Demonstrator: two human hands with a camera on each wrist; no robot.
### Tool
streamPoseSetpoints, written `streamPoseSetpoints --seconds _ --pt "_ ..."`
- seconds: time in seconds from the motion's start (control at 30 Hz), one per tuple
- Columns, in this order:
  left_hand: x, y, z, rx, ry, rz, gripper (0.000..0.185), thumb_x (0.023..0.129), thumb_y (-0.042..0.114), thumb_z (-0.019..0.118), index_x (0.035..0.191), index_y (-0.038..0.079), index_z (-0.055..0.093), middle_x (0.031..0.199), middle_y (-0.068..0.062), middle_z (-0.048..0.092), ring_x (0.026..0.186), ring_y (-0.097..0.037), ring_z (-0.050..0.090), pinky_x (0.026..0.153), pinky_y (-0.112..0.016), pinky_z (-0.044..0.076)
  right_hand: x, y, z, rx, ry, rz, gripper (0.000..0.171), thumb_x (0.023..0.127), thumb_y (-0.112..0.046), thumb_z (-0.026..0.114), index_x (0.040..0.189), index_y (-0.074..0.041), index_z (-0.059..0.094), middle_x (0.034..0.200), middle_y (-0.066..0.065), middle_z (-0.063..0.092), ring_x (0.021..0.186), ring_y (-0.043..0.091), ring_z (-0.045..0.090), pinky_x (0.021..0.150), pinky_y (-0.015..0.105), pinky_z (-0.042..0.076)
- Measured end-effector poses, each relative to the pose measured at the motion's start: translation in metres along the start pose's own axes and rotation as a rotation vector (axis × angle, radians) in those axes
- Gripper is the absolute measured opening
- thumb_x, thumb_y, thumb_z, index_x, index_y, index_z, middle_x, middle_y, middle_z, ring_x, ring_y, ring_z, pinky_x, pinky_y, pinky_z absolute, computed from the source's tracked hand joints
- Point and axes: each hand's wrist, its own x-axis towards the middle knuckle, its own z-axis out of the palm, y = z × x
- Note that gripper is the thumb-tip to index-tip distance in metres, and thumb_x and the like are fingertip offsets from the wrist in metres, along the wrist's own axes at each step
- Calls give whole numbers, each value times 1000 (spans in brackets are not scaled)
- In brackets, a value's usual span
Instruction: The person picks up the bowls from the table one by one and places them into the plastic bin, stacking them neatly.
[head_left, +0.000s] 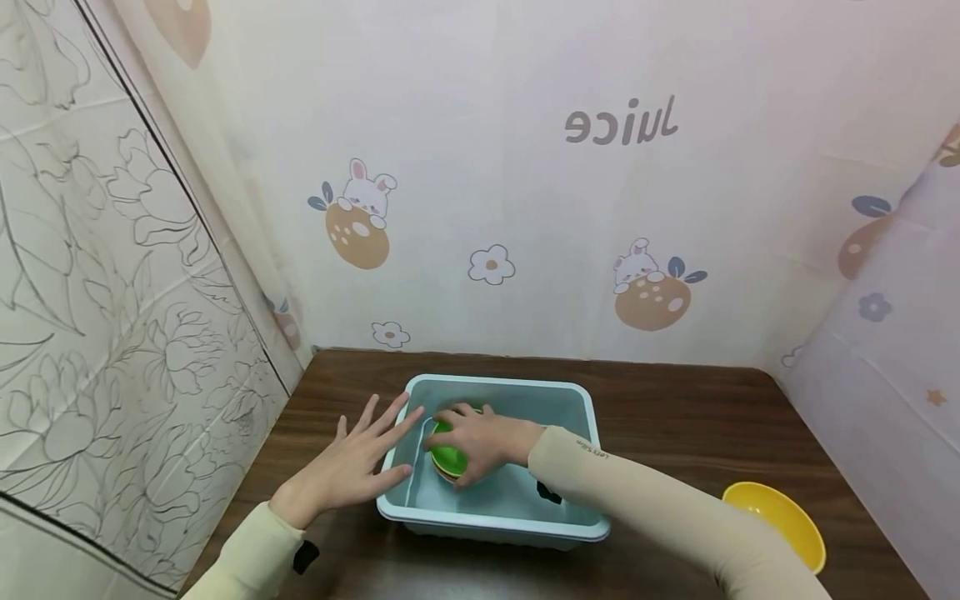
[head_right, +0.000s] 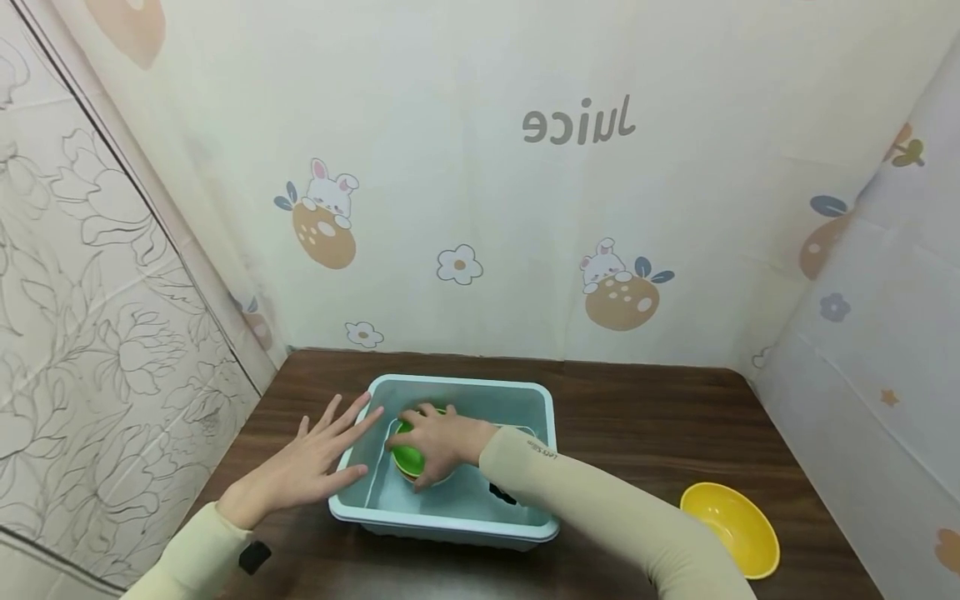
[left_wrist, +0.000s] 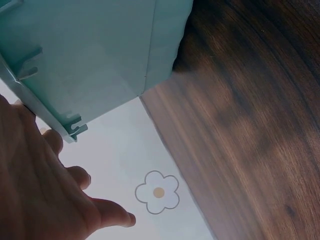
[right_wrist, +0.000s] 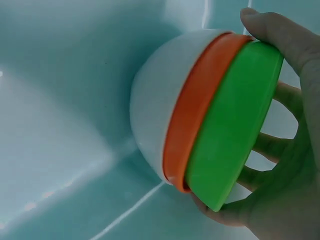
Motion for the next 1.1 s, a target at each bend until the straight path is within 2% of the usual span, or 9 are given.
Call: streamPoseSetpoints --seconds 0.63,0.93,1.1 --pt "0 1 1 2 7 5 73 102 60 50 164 43 16 175 4 5 157 -51 5 101 -91 16 -4 -4 5 -81 -60 44 84 85 -66 73 158 -50 33 170 4 26 155 35 26 110 69 40" --pt "0 2 0 -2 15 7 73 102 59 50 164 42 17 175 3 6 156 -51 5 101 -91 16 -9 -6 2 -121 -49 43 86 85 -69 71 158 -51 31 170 5 27 155 38 27 111 69 39" --pt "0 1 0 2 9 6 74 102 59 50 165 41 17 175 3 5 156 -51 5 101 -91 16 -16 -8 -5 -99 -39 25 88 85 -69 71 160 -50 29 170 6 26 155 39 26 111 71 38"
